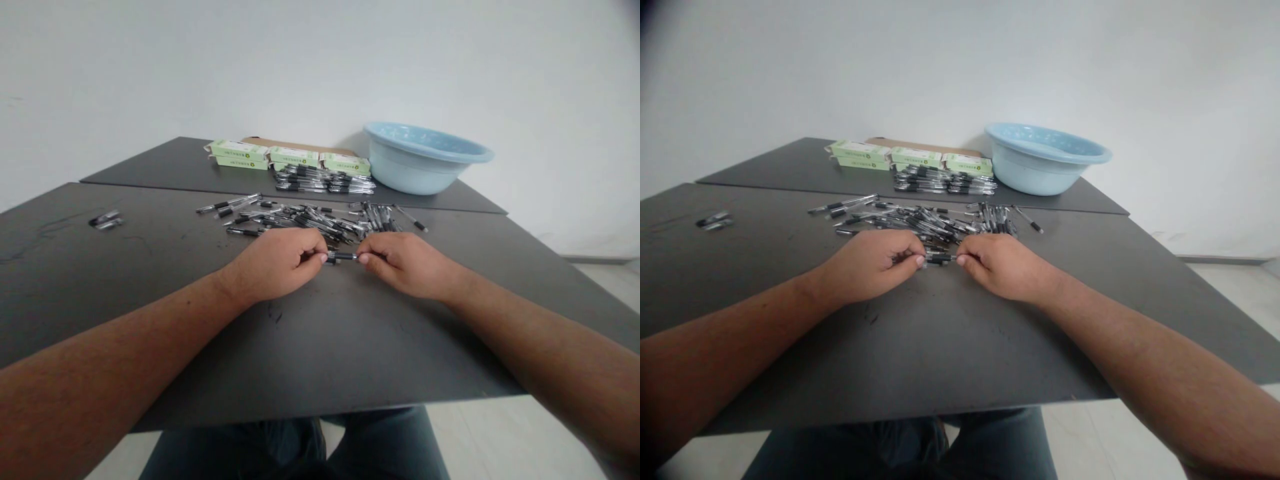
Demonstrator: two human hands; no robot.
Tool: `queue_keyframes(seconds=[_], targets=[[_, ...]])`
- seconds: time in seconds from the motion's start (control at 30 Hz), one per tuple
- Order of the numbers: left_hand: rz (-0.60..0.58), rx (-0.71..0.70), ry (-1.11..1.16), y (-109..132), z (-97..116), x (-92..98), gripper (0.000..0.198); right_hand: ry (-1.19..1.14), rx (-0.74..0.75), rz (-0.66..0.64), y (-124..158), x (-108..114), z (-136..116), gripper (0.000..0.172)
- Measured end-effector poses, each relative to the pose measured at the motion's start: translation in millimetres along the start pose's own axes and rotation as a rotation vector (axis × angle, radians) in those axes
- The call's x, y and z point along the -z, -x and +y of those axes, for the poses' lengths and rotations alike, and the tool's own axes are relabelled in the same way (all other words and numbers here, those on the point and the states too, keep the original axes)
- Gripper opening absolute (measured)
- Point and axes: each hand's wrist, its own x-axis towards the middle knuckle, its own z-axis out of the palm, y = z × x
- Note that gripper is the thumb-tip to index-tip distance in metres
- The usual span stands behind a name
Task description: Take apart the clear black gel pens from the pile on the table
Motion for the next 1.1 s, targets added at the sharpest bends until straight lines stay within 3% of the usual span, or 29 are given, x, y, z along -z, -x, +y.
queue_keyframes(seconds=[0.23, 0.4, 0.53, 0.73, 0.87, 0.97, 1.1], targets=[[-0.003, 0.001, 0.001, 0.2, -0.7, 0.0, 0.012, -0.072, -0.082, 0.043, 0.7, -0.1, -2.1, 0.014], [-0.007, -0.001, 0.004, 0.3, -1.4, -0.1, 0.013, -0.033, -0.001, 0.008, 0.2, 0.3, -2.9, 0.018], [-0.007, -0.007, 0.005, 0.4, -1.9, 0.0, 0.013, -0.082, -0.084, 0.048, 0.6, -0.3, -2.5, 0.013], [-0.020, -0.005, -0.006, -0.5, -0.8, 0.2, 0.012, -0.040, -0.011, -0.014, 0.1, 0.4, -1.5, 0.021], [-0.016, -0.010, -0.007, -0.3, -0.6, 0.4, 0.013, -0.095, -0.078, 0.038, 0.5, 0.2, -2.3, 0.014], [-0.027, -0.010, 0.001, 0.1, -0.5, 0.9, 0.013, -0.046, -0.033, 0.008, -0.3, 0.4, -2.4, 0.009], [-0.026, 0.004, 0.006, -0.1, 0.0, 1.2, 0.013, -0.044, 0.005, -0.012, -0.6, -0.2, -2.0, 0.018]])
